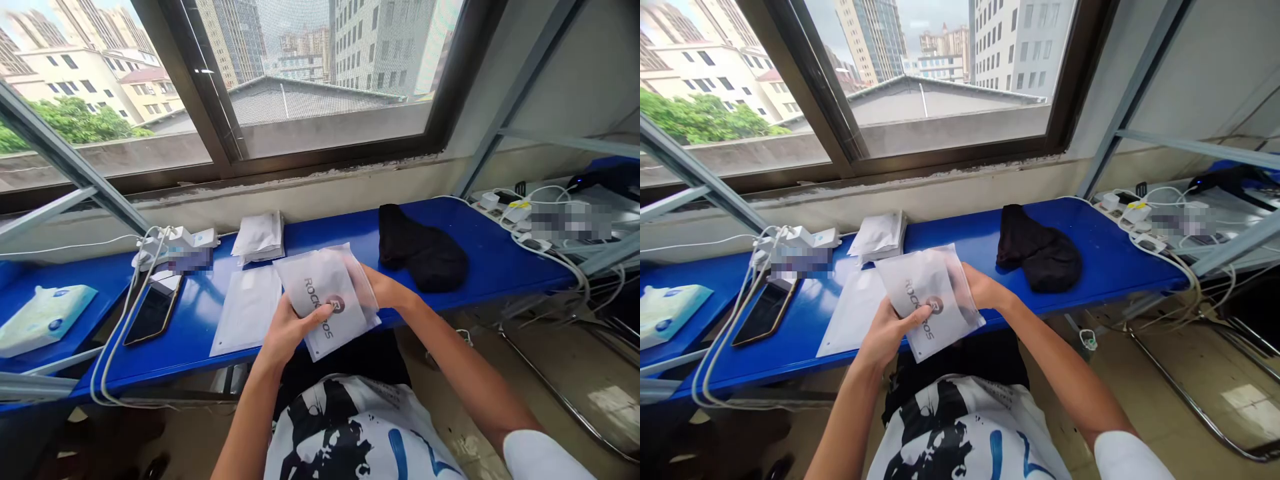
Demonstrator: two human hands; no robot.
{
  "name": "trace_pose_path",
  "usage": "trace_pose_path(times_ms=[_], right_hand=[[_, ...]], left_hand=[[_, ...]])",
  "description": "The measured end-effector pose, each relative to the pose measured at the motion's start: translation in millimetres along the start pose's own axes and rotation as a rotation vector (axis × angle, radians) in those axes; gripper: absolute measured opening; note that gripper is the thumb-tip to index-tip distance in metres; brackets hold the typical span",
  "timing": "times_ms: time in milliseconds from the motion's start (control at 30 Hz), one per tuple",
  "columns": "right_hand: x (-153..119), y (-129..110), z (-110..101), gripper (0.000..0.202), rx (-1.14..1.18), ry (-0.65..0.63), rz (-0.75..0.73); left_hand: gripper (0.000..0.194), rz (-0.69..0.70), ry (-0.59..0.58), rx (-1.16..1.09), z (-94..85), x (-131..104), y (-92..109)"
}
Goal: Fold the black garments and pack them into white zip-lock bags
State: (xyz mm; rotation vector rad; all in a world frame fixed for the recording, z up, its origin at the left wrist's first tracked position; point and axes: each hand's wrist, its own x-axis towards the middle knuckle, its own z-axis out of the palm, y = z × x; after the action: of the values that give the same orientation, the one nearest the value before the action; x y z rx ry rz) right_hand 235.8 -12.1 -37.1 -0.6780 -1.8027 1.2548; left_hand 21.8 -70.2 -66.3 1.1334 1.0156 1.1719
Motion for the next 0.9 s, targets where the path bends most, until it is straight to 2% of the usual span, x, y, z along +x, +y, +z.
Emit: trace_pose_path(times_ms=[100,267,400,467,567,600,700,767,833,900], right_hand=[[5.0,-6.5,-2.8,0.058,0.058,-0.03,0.064],[14.3,-1.3,7.1,0.049,0.078,0.159,0.084],[9.7,-1.4,11.0,0.047,0.066,0.422,-0.009],[-0.1,-1.8,12.1,0.046,0.053,0.479,-0.011],[-14.3,5.7,22.9,0.047,0.122,0.363,0.126],[-16.8,10.4,28.9,0.046,0.173,0.361,0.153],[-15.5,25.6,45.5,0.039,0.313,0.516,0.121],[-11.0,33.0,48.6,0.034,0.33,0.636,0.058],[-7.0,37.6,42.8,0.03,0.29,0.731,-0.004],[-4.3,41.1,31.4,0.026,0.187,0.799,-0.053]], left_hand=[[0.053,0.04,0.118,-0.09,-0.8,1.7,-1.2],[0.053,-0.025,0.121,-0.168,7.0,3.6,-2.1],[0.049,0.008,0.29,-0.319,3.1,9.1,-0.5],[0.05,0.068,0.36,-0.412,-0.9,12.0,1.4],[0.057,0.113,0.37,-0.488,2.4,15.1,0.6],[0.058,0.104,0.361,-0.495,5.7,16.2,-1.1],[0.058,0.093,0.338,-0.487,10.0,20.1,-6.7],[0.055,0.117,0.328,-0.46,0.3,22.6,-5.5],[0.051,0.257,0.395,-0.389,-17.9,23.2,3.5],[0.05,0.539,0.542,-0.182,-34.2,21.4,19.0]])
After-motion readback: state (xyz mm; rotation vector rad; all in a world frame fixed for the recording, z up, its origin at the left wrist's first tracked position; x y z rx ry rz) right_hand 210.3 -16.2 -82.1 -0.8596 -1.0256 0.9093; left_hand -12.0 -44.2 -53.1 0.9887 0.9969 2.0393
